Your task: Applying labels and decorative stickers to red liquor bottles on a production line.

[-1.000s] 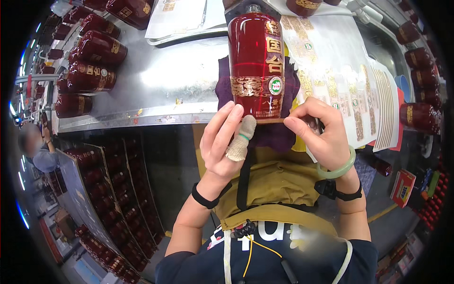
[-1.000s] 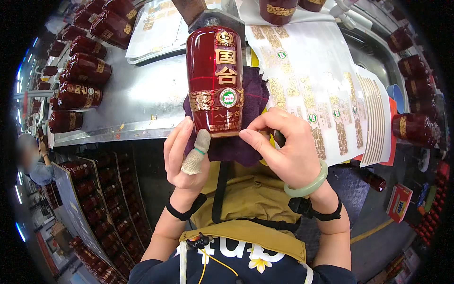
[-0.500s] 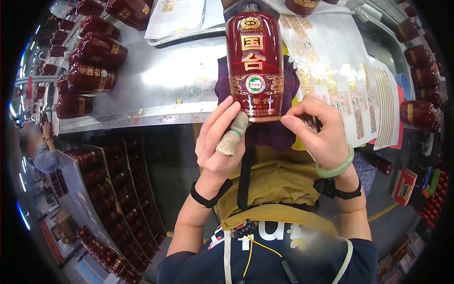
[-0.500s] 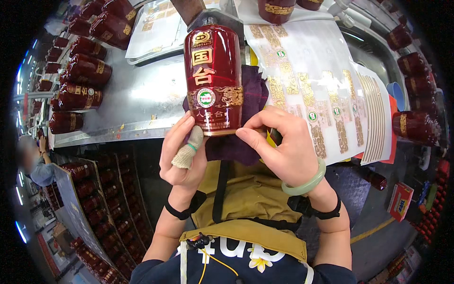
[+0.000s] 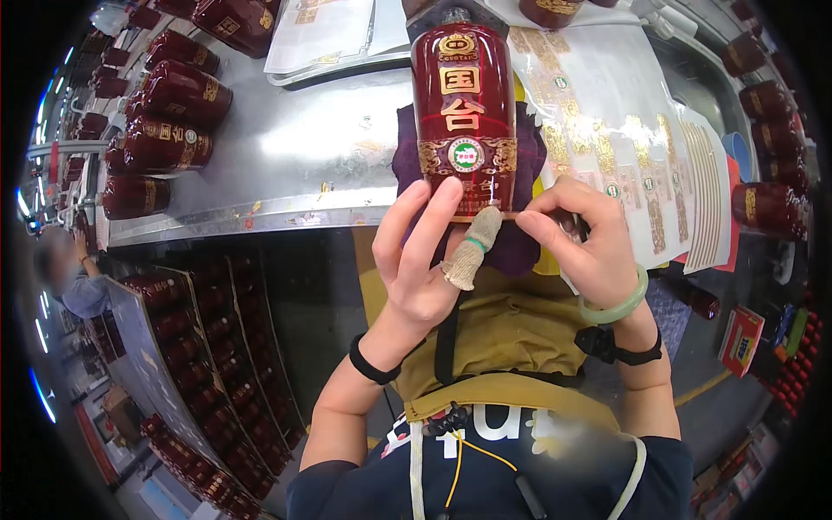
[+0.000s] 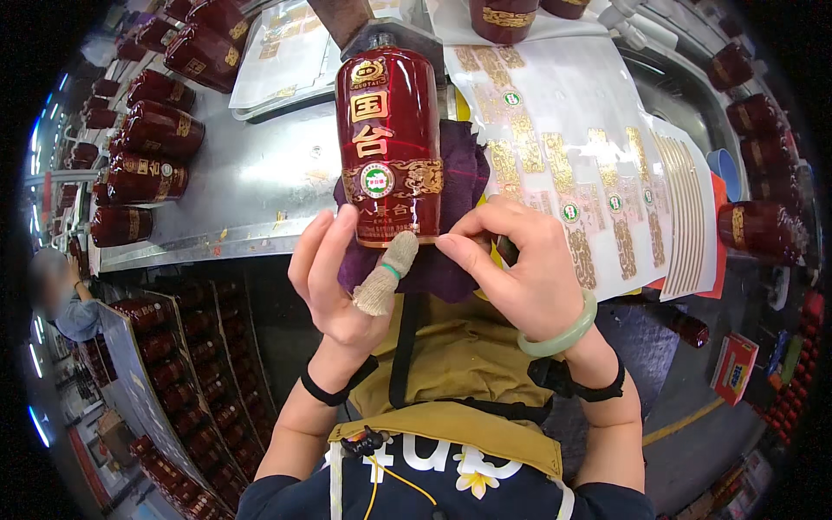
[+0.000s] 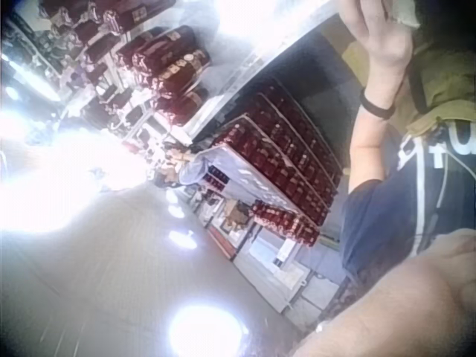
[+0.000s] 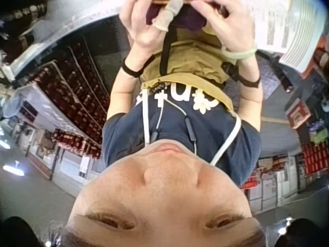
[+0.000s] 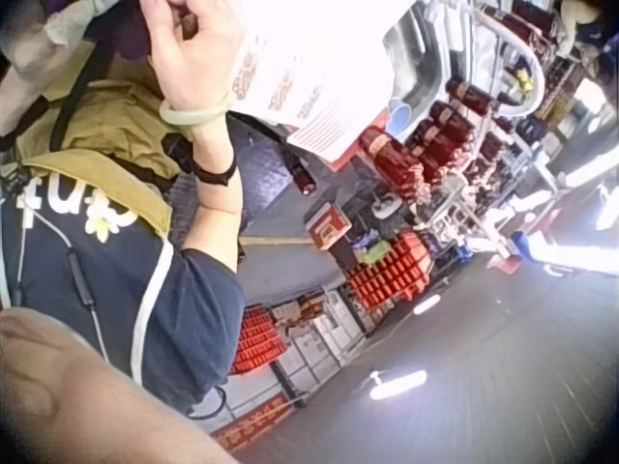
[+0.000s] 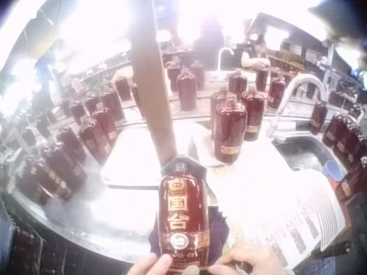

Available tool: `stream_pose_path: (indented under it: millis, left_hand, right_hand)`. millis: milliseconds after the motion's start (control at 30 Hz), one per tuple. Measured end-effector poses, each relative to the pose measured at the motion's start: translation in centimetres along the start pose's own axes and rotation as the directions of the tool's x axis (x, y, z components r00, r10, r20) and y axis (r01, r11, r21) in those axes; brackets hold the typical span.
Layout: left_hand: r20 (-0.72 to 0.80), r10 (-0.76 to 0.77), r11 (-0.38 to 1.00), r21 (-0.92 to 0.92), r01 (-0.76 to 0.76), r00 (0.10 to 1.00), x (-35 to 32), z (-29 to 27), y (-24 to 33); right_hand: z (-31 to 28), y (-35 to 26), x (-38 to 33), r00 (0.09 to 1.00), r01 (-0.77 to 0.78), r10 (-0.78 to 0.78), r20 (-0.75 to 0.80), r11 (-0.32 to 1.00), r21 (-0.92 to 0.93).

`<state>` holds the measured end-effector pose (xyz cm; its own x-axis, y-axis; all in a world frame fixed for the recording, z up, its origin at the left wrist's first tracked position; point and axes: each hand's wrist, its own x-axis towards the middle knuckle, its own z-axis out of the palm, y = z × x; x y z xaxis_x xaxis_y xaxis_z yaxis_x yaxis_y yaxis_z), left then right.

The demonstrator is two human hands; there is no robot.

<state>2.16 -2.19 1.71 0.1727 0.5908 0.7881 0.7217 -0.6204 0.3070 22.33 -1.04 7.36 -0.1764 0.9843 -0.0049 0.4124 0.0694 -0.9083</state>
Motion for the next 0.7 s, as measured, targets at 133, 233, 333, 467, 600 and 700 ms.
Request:
stream_pose_path:
  millis: [133, 233, 333, 467, 600, 700]
  left_hand:
    - [-0.048, 0.026, 0.991, -0.134, -0.032, 0.998, 0.1, 0.3, -1.6]
    - [-0.064, -0.13, 0.954, -0.281, 0.107, 0.989, -0.7, 0.5, -1.8]
    - [-0.053, -0.099, 0.981, -0.171, 0.089, 0.994, -1.4, 0.1, -1.8]
    - [-0.062, -0.023, 0.999, -0.029, 0.021, 0.998, -1.2, 0.1, -1.3]
    - [-0.124, 0.031, 0.998, 0.052, -0.025, 0.992, -0.5, 0.4, -0.4]
    - [-0.05, -0.001, 1.0, -0.009, 0.0, 0.999, -0.1, 0.4, -0.4]
  right_hand:
    - [0.0, -0.3, -0.1, 1.0, 0.004, -0.005, 0.011, 1.0, 0.031]
    - [0.2, -0.2, 0.0, 1.0, 0.011, -0.011, 0.02, 0.999, 0.03]
    - [0.3, 0.1, 0.1, 1.0, 0.016, -0.017, 0.008, 0.999, 0.042]
    - [0.1, 0.5, 0.0, 1.0, 0.02, -0.02, 0.004, 1.0, 0.013]
    - [0.0, 0.7, 0.0, 1.0, 0.021, -0.021, -0.006, 1.0, -0.007]
    - [0.1, 0.6, -0.1, 1.0, -0.004, 0.004, 0.002, 1.0, 0.007]
